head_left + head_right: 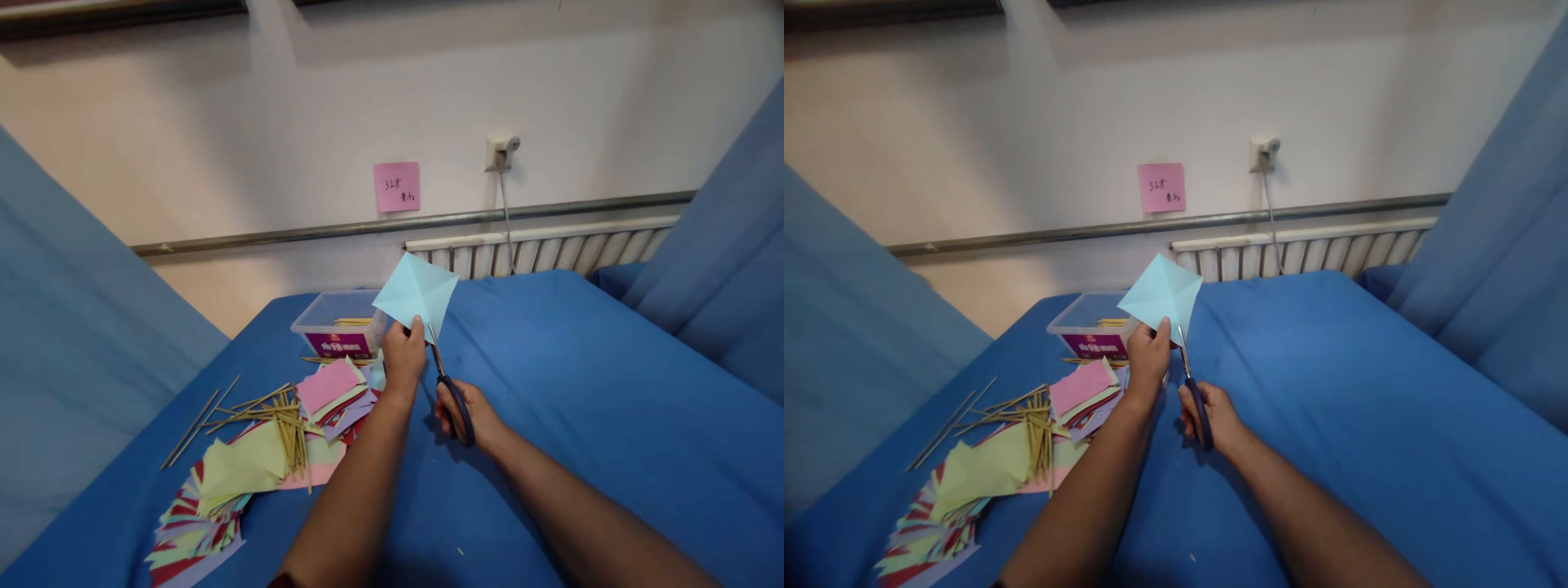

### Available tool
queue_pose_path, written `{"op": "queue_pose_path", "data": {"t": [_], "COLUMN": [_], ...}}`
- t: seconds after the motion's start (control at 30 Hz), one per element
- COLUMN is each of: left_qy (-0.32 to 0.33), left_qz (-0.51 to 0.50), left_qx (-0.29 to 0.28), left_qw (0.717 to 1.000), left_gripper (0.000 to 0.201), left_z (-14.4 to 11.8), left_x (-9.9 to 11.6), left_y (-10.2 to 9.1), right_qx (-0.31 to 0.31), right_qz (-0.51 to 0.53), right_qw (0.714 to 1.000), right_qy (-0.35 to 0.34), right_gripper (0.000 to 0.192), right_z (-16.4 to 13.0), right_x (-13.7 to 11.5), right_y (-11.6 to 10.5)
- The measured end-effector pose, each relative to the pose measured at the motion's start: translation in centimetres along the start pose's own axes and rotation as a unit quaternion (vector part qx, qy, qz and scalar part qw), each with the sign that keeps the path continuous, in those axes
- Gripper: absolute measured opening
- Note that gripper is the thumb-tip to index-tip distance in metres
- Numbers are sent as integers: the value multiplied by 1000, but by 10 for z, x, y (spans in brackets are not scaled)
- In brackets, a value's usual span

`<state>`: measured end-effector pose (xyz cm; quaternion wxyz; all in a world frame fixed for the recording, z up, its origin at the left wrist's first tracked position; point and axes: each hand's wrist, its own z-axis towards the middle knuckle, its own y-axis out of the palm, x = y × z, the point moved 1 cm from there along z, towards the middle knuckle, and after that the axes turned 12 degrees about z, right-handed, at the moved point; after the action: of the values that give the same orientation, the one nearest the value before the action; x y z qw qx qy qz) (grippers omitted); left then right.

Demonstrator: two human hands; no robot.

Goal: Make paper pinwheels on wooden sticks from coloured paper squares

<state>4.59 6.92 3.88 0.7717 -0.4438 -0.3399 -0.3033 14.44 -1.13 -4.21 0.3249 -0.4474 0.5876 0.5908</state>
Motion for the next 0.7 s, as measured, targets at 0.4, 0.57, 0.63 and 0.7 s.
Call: {"op": "queue_pose_path", "data": {"t": [0.4, 0.57, 0.63, 0.7], "left_qy": [52, 54, 52, 48], "left_qz": [119, 138, 138, 133], "left_qx": [-30, -27, -26, -26], "left_qw": [991, 989, 989, 990], "left_gripper": [37, 37, 37, 38], "left_z": [2, -1, -2, -2], "left_x": [7, 12, 13, 14], "left_y": [-9, -10, -10, -11], "right_qx": [13, 10, 11, 14], "right_qz": [19, 21, 27, 31], "right_qw": [1000, 1000, 999, 999], "right_qy": [-8, -18, -16, -14], "right_gripper": [54, 53, 53, 52], "right_z": [3, 3, 2, 0], "right_x": [8, 9, 8, 5], "right_y": [1, 2, 3, 6]}}
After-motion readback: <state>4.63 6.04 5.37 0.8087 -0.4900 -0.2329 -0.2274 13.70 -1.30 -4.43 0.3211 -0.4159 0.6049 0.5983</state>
